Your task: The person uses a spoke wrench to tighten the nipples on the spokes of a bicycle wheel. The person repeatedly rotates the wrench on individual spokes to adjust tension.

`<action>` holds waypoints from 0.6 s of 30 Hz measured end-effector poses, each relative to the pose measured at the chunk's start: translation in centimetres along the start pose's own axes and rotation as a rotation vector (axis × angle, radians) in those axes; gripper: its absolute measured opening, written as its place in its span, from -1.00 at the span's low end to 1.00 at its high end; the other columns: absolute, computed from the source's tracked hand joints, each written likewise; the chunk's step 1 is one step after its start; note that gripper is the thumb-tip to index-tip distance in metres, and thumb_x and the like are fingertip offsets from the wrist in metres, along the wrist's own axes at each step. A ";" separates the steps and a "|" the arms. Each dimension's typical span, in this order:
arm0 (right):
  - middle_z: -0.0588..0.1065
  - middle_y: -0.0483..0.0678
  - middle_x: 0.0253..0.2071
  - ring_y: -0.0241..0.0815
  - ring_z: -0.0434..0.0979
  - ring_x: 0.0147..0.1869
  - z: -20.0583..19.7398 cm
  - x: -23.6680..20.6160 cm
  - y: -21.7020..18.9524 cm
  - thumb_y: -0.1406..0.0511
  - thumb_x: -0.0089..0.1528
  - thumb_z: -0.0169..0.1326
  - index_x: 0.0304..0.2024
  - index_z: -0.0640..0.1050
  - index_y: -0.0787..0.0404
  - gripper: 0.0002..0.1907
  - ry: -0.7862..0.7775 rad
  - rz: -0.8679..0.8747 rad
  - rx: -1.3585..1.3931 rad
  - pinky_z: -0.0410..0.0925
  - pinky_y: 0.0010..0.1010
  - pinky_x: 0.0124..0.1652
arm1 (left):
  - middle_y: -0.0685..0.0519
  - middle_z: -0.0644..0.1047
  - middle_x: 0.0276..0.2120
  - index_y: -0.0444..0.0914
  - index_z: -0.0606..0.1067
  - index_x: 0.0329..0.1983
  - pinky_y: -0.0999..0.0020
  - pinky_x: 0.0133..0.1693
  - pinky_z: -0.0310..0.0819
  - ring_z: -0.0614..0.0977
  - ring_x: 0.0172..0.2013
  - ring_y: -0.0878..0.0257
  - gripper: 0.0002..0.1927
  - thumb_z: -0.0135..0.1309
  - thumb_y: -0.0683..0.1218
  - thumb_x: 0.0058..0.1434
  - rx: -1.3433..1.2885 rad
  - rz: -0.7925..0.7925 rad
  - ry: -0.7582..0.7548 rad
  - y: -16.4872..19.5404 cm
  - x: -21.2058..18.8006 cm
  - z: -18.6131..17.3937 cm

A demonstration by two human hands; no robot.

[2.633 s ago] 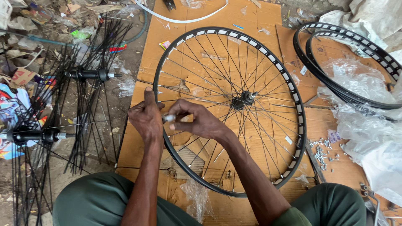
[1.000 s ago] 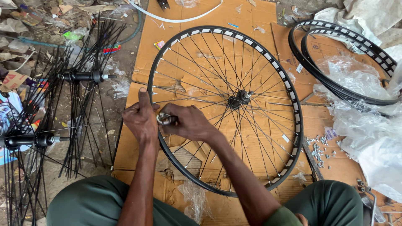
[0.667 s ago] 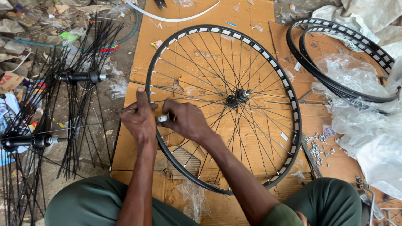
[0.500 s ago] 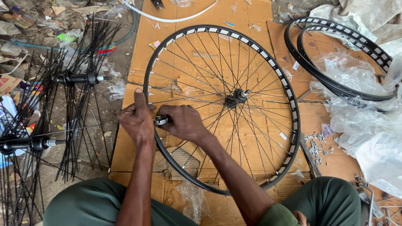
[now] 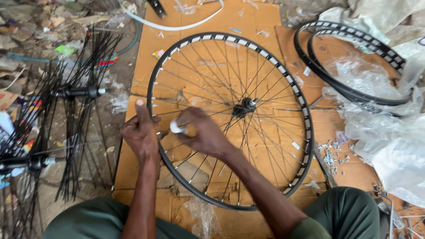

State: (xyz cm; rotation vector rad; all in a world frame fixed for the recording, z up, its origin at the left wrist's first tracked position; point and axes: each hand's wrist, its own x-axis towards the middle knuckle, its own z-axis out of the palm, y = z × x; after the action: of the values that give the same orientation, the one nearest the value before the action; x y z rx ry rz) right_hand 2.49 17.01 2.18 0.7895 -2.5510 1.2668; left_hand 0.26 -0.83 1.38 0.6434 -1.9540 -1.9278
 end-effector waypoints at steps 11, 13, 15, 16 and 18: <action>0.52 -0.01 -0.05 -0.01 0.48 0.03 -37.9 -9.8 5.9 0.39 0.06 0.39 -0.01 0.50 0.21 -0.52 0.648 0.581 -1.024 0.36 -0.23 0.01 | 0.02 0.60 -0.31 -0.25 0.36 -0.24 0.35 -0.30 0.49 0.58 -0.39 0.33 -0.60 -0.06 0.18 0.42 -0.151 -0.001 -0.137 0.1 -0.5 0.2; 0.52 -0.01 -0.04 -0.03 0.49 0.04 -38.2 -9.6 5.5 0.39 0.07 0.38 0.00 0.50 0.21 -0.52 0.668 0.661 -1.074 0.36 -0.24 0.01 | 0.03 0.58 -0.26 -0.26 0.37 -0.16 0.31 -0.30 0.44 0.54 -0.38 0.30 -0.61 -0.05 0.18 0.44 -0.208 -0.002 -0.167 0.4 -0.6 0.3; 0.52 -0.02 -0.03 -0.04 0.49 0.05 -36.5 -9.4 4.9 0.39 0.08 0.37 0.01 0.50 0.20 -0.53 0.684 0.700 -1.076 0.37 -0.25 0.01 | 0.04 0.57 -0.21 -0.25 0.38 -0.09 0.30 -0.29 0.42 0.53 -0.35 0.30 -0.62 -0.08 0.18 0.45 -0.206 -0.017 -0.169 0.8 -0.6 0.3; 0.52 -0.02 -0.02 -0.05 0.50 0.05 -36.0 -9.3 4.7 0.39 0.08 0.37 0.02 0.50 0.20 -0.53 0.684 0.715 -1.075 0.38 -0.26 0.01 | 0.04 0.56 -0.18 -0.24 0.40 -0.08 0.31 -0.29 0.42 0.54 -0.33 0.30 -0.62 -0.10 0.18 0.45 -0.178 -0.041 -0.160 1.0 -0.7 0.2; 0.52 -0.02 -0.01 -0.07 0.50 0.06 -37.5 -9.8 3.5 0.39 0.09 0.36 0.02 0.50 0.20 -0.54 0.679 0.737 -1.069 0.39 -0.28 0.02 | 0.02 0.52 -0.14 -0.22 0.41 0.01 0.30 -0.25 0.44 0.54 -0.29 0.30 -0.63 -0.10 0.17 0.47 -0.124 -0.018 -0.149 1.3 -1.4 -0.4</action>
State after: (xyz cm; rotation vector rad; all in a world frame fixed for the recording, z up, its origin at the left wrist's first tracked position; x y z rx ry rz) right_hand 6.30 51.84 19.21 -0.7057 -2.3843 0.0304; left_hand 1.53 -0.47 2.78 0.4981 -1.9007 -2.1440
